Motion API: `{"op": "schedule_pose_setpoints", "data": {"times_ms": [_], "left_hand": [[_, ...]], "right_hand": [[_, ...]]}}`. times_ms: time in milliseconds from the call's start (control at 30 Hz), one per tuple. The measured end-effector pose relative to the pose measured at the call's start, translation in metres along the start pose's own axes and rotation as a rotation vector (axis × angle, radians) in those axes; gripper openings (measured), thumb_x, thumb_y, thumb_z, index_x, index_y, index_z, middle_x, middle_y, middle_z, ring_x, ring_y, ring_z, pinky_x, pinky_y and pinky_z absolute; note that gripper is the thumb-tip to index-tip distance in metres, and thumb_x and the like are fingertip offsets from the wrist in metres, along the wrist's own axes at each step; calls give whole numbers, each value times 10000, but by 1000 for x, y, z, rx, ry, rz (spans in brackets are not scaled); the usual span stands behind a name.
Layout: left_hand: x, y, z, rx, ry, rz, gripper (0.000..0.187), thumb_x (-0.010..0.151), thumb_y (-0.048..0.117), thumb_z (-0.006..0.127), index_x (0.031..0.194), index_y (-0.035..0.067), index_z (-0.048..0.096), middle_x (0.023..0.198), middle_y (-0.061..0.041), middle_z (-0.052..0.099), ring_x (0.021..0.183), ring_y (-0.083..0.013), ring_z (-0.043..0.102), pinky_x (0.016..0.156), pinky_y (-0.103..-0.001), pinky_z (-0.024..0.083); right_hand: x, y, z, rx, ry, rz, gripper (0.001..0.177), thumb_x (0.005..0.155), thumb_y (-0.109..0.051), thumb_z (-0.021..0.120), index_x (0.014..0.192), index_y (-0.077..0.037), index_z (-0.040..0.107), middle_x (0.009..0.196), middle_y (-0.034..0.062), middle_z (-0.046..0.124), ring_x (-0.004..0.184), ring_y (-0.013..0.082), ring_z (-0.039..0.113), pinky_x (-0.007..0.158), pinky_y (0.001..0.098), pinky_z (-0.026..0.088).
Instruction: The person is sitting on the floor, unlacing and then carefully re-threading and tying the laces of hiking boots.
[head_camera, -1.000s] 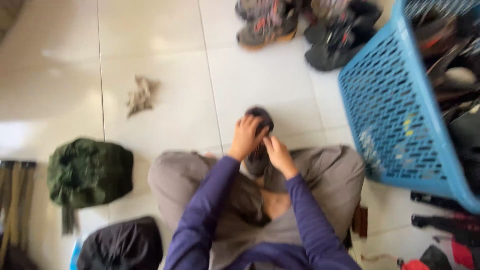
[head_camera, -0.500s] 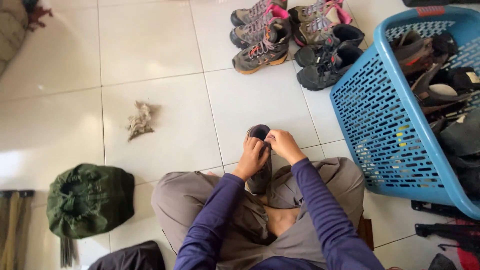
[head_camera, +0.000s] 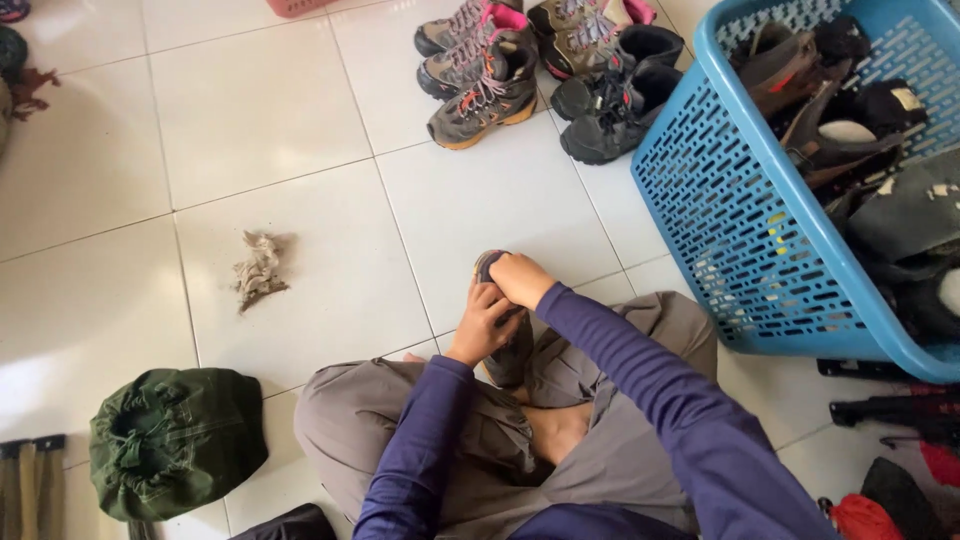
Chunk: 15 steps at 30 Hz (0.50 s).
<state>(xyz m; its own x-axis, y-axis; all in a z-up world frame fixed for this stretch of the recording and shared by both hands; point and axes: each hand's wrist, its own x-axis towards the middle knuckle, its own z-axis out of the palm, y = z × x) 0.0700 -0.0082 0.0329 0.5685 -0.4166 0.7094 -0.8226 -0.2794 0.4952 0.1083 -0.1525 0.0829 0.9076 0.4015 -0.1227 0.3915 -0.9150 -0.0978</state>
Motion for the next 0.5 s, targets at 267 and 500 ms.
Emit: {"op": "schedule_pose_setpoints", "data": {"times_ms": [267, 500], "left_hand": [[2, 11, 0, -8, -18, -96, 98, 919, 134, 762, 940, 99, 672, 1056, -44, 517, 1143, -340, 544, 1094, -588, 429], [2, 15, -4, -62, -120, -177, 121, 969, 89, 711, 1013, 131, 606, 1165, -58, 462, 1283, -382, 468, 1065, -547, 449]], "right_hand": [[-11, 20, -8, 185, -150, 64, 402, 947, 17, 504, 1316, 164, 446, 1044, 370, 697, 947, 478, 737, 830, 542, 616], [-54, 44, -5, 1, 150, -178, 334, 1076, -266, 442, 1346, -146, 597, 798, 95, 734, 1072, 263, 669, 1120, 566, 375]]}}
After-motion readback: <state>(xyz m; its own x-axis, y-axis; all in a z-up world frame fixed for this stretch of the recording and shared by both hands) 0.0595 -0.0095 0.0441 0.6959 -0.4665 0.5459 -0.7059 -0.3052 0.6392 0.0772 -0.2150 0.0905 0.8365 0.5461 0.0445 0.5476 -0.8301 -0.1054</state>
